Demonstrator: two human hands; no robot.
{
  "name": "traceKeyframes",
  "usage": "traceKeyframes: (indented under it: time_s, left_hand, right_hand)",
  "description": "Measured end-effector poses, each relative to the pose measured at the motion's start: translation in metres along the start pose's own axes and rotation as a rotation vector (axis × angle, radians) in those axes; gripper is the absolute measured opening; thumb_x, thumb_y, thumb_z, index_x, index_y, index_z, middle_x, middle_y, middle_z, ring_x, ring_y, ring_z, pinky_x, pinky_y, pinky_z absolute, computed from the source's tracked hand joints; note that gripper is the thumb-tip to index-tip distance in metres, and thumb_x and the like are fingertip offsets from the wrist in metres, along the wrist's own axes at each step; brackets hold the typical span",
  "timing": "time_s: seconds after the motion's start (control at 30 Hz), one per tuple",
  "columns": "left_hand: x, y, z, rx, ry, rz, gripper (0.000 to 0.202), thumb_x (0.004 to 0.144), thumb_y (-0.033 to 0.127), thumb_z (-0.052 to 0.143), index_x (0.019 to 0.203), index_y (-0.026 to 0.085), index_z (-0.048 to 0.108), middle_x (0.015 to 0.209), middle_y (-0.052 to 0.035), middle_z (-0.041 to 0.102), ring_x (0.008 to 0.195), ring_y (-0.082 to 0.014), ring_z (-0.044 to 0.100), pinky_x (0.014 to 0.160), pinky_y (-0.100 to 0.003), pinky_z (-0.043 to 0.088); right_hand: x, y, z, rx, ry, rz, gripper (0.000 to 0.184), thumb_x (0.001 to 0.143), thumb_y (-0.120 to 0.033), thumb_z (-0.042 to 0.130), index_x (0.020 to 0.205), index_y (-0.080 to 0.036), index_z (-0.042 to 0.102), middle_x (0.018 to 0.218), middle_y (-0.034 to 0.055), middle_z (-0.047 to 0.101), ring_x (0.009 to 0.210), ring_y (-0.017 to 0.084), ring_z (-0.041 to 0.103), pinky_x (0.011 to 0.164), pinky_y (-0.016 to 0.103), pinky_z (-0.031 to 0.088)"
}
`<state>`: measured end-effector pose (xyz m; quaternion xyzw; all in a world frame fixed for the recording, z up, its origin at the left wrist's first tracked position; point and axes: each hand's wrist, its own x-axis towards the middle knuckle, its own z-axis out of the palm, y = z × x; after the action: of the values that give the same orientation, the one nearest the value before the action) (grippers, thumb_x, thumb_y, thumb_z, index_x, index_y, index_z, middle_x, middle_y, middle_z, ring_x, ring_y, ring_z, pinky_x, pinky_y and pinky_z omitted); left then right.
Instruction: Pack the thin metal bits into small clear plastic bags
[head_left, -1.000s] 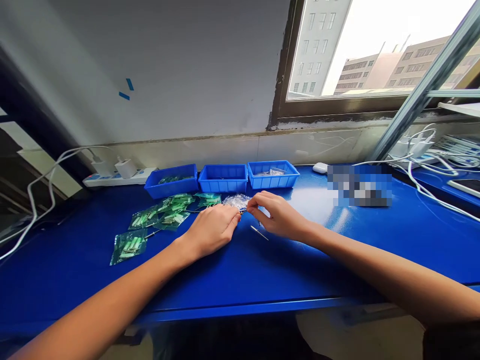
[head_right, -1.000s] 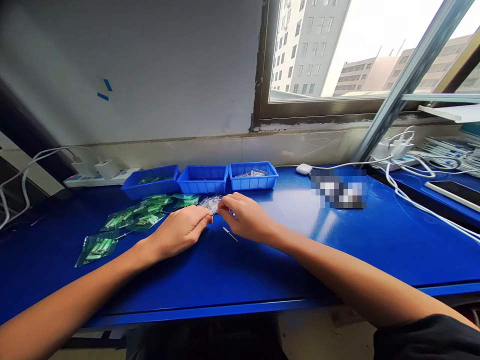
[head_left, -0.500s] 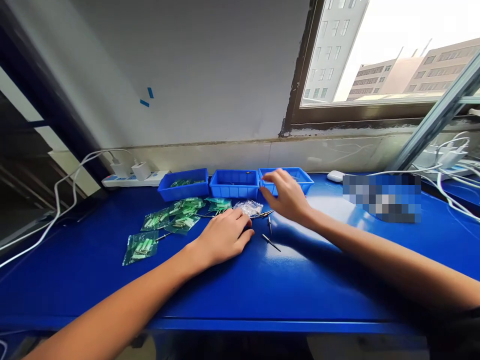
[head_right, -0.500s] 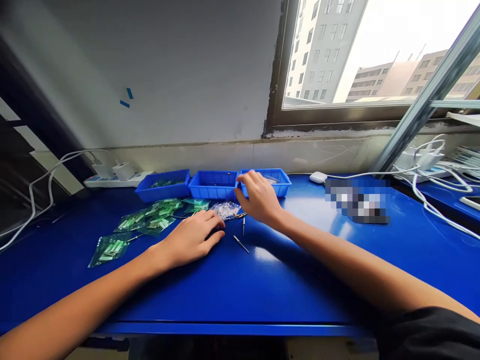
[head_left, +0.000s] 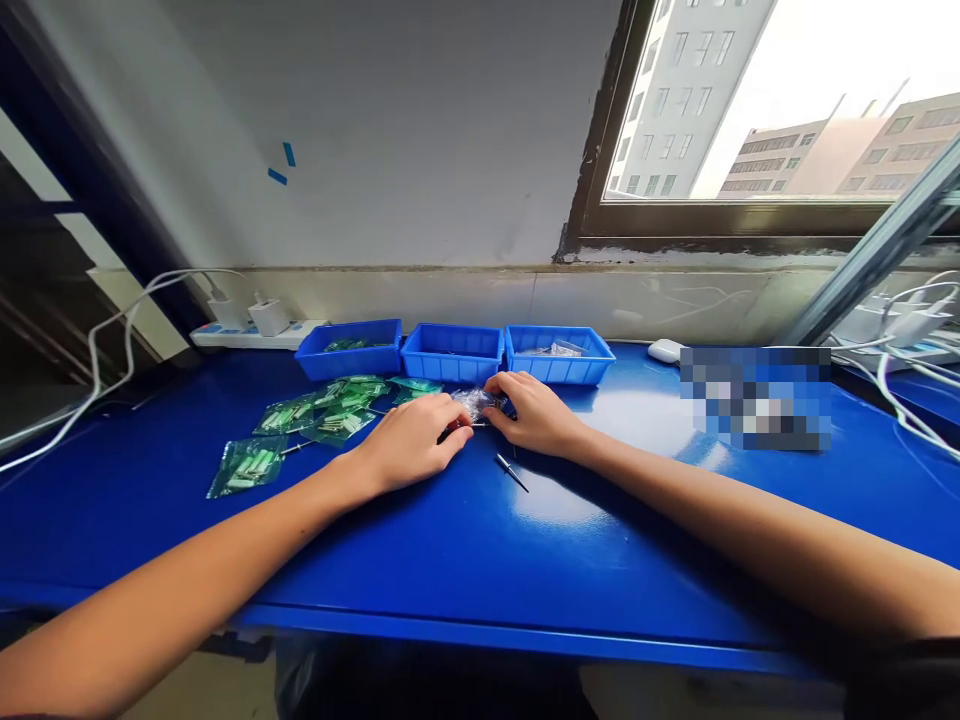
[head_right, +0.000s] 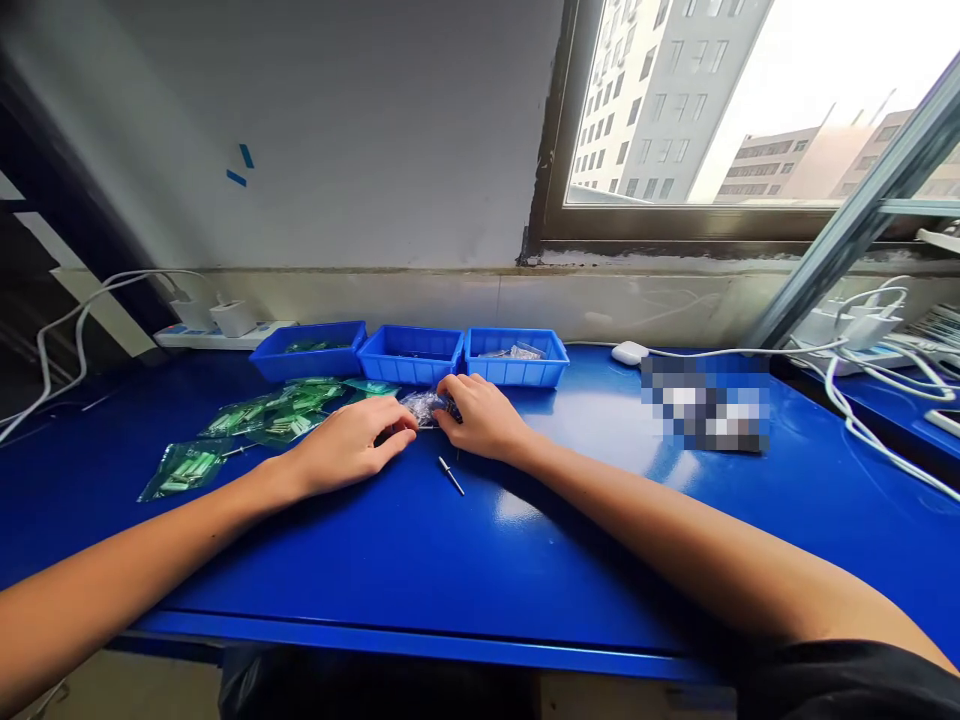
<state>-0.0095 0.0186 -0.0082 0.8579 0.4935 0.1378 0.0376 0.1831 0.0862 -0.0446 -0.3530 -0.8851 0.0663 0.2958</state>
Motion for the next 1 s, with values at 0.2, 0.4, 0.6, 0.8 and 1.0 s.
traceKeyframes:
  time_s: [0.2,0.4,0.6,0.8,1.0]
  left_hand:
    - [-0.0011,0.0004,0.0036,-0.014,0.019,-0.012,0.026,0.089,0.034,0.044,0.097,0.019,0.063,0.104,-0.0067,0.056,0.09,-0.0192,0.057,0.083,-0.033,0.046]
    - [0.0006,-0.0002,0.0042,-0.08,0.07,-0.079,0.029,0.088,0.037,0.045,0.105,0.016,0.057,0.109,-0.0075,0.056,0.087,-0.0182,0.059,0.078,-0.032,0.048]
    - [0.0031,-0.0009,0.0029,-0.102,0.046,-0.1,0.032,0.087,0.039,0.045,0.106,0.016,0.056,0.107,-0.0084,0.06,0.095,-0.0214,0.058,0.081,-0.034,0.047]
    - [0.0014,-0.0002,0.0046,-0.136,0.074,-0.099,0.044,0.089,0.039,0.044,0.126,0.015,0.044,0.107,-0.009,0.061,0.098,-0.0222,0.058,0.082,-0.034,0.046]
    - [0.0024,0.0,0.0082,-0.109,0.065,-0.114,0.048,0.088,0.039,0.045,0.13,0.015,0.042,0.106,-0.0097,0.061,0.101,-0.0241,0.058,0.083,-0.035,0.045]
  right_hand:
    - [0.0021,0.0039,-0.0032,0.246,0.064,0.065,0.017,0.073,-0.013,0.052,0.089,-0.017,0.052,0.076,0.0,0.058,0.074,0.014,0.054,0.071,0.027,0.042]
    - [0.0032,0.0038,-0.0045,0.333,0.124,0.112,0.024,0.074,-0.01,0.045,0.096,-0.018,0.049,0.067,-0.0037,0.052,0.063,0.012,0.051,0.063,0.025,0.04]
    - [0.0028,0.0015,-0.0024,0.175,0.052,0.133,0.026,0.075,-0.024,0.056,0.1,-0.017,0.05,0.084,0.0023,0.059,0.084,0.018,0.052,0.078,0.031,0.04]
    - [0.0025,0.002,-0.0048,0.169,-0.031,0.088,0.034,0.069,-0.016,0.056,0.102,-0.017,0.048,0.085,0.0024,0.058,0.088,0.019,0.05,0.08,0.032,0.039]
    - [0.0014,0.0019,-0.0025,0.248,-0.007,0.075,0.039,0.073,-0.01,0.05,0.111,-0.017,0.043,0.085,0.0016,0.056,0.082,0.015,0.052,0.076,0.028,0.042]
